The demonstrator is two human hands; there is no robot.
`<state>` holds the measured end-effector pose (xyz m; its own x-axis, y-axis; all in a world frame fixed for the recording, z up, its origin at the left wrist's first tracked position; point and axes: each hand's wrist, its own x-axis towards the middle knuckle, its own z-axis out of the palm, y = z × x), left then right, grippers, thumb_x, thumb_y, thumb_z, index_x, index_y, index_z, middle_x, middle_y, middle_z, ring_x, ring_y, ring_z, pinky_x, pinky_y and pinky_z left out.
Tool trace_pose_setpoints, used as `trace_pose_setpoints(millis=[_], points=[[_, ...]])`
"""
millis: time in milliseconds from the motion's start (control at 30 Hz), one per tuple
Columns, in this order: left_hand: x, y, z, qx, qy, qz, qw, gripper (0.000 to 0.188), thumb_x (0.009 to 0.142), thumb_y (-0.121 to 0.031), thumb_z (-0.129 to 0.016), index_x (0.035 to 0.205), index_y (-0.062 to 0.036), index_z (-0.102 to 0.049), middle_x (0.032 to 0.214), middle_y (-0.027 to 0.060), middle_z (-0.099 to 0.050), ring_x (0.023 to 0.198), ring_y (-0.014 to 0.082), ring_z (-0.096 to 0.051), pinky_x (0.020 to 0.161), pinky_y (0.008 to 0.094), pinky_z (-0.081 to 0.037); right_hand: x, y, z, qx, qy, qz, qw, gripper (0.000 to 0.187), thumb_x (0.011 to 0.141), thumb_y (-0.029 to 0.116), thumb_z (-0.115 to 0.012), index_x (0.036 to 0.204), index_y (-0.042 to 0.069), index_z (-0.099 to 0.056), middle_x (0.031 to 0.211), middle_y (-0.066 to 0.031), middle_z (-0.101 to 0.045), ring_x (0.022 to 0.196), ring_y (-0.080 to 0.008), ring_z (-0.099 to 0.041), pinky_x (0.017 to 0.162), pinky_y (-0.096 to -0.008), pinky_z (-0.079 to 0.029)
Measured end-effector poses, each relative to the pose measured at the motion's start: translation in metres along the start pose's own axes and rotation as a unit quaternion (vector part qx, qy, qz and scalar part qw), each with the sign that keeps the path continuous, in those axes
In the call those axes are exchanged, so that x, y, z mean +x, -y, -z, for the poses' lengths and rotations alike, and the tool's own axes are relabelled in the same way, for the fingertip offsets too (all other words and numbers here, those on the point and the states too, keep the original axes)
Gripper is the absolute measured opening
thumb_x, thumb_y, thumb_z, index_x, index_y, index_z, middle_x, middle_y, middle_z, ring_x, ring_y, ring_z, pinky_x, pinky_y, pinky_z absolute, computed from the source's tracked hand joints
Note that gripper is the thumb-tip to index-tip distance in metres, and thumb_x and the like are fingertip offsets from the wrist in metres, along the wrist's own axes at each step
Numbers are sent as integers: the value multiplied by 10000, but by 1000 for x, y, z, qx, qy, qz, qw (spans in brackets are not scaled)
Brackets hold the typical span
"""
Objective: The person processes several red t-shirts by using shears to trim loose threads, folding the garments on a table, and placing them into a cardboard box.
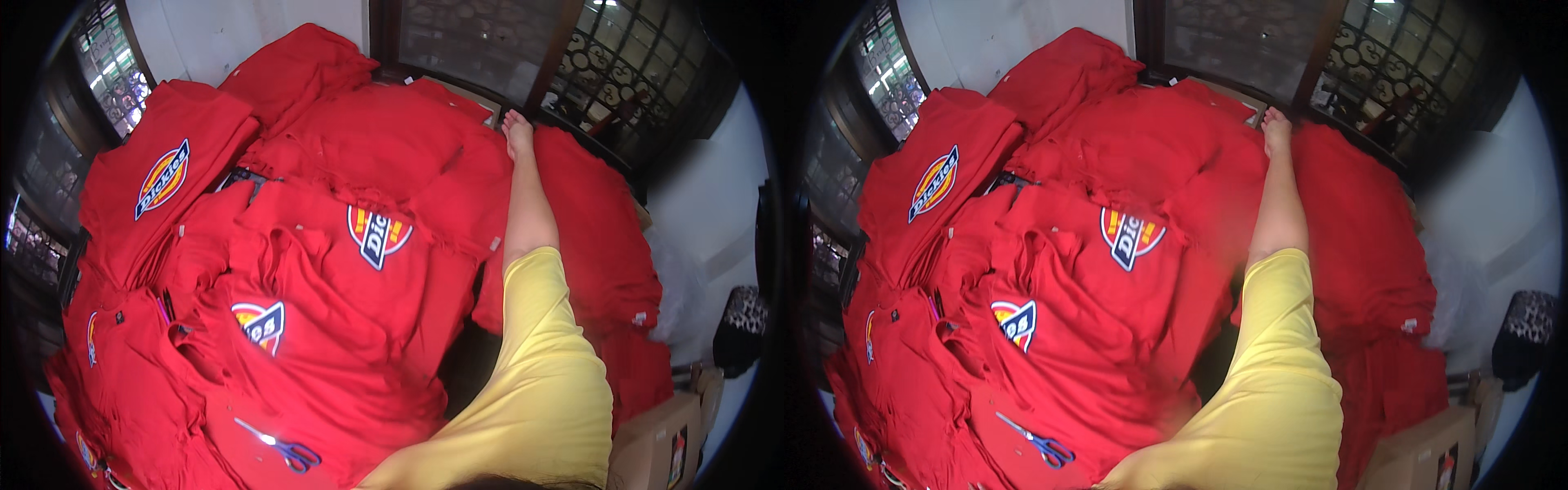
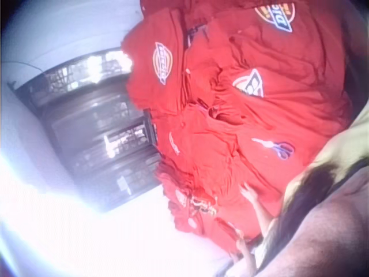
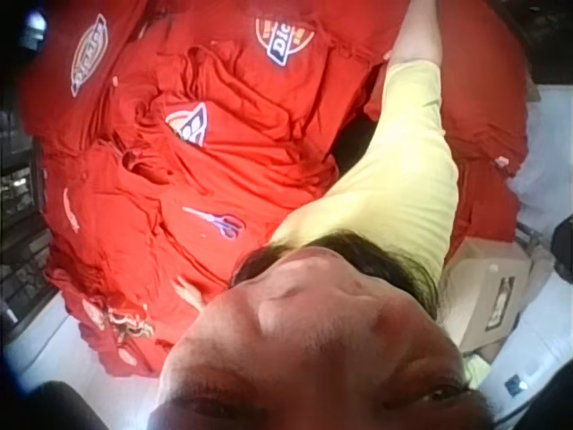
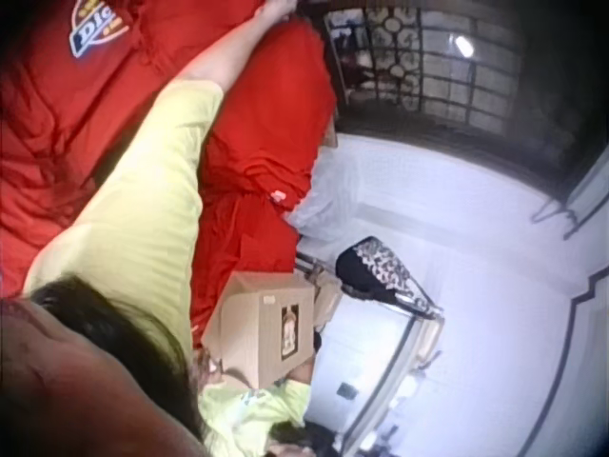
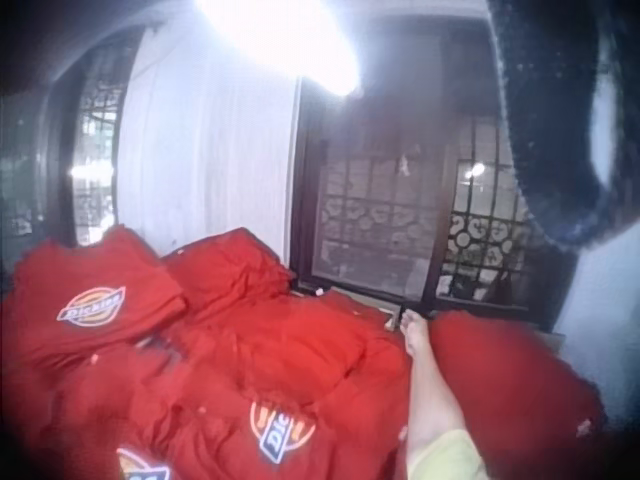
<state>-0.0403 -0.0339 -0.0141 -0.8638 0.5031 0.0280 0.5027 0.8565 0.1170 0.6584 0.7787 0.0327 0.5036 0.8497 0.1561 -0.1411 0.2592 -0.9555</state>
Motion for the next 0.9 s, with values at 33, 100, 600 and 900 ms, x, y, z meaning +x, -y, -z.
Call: trace_pose_setpoints(millis=[33,100,600,900], points=[[5,1,-7,-14,25,12,1000,613,936,-430,-482,1309,49,-391,1325,257,-380,1232,378,-343,1043,425,-279,25,-11,6,-56,-8,18,998,398,940,49,-441,1331,-21,-447,1304,-165,-520,1176,-277,-526,962,-347,-444],[32,-14,-34,-50,85,18,995,748,943,-501,-431,1420,54,-276,1476,264,-257,1388,389,-210,1156,426,-164,81,-24,42,-177,-40,64,981,398,933,51,-446,1326,-9,-465,1292,-184,-533,1175,-296,-534,956,-355,-450],[31,37,-53,-10,99,42,994,777,947,-490,-442,1408,102,-241,1485,287,-208,1400,376,-184,1163,414,-145,99,-69,61,-177,99,-279,939,456,951,247,-436,1359,46,-401,1357,-171,-441,1122,-295,-510,906,-447,-457],[29,42,-49,-11,105,62,992,776,946,-492,-444,1403,105,-252,1479,287,-224,1396,377,-198,1162,414,-147,70,0,-33,-59,-26,-290,955,613,836,466,-633,1275,60,-495,1233,-112,-546,1014,-268,-564,865,-386,-486]])
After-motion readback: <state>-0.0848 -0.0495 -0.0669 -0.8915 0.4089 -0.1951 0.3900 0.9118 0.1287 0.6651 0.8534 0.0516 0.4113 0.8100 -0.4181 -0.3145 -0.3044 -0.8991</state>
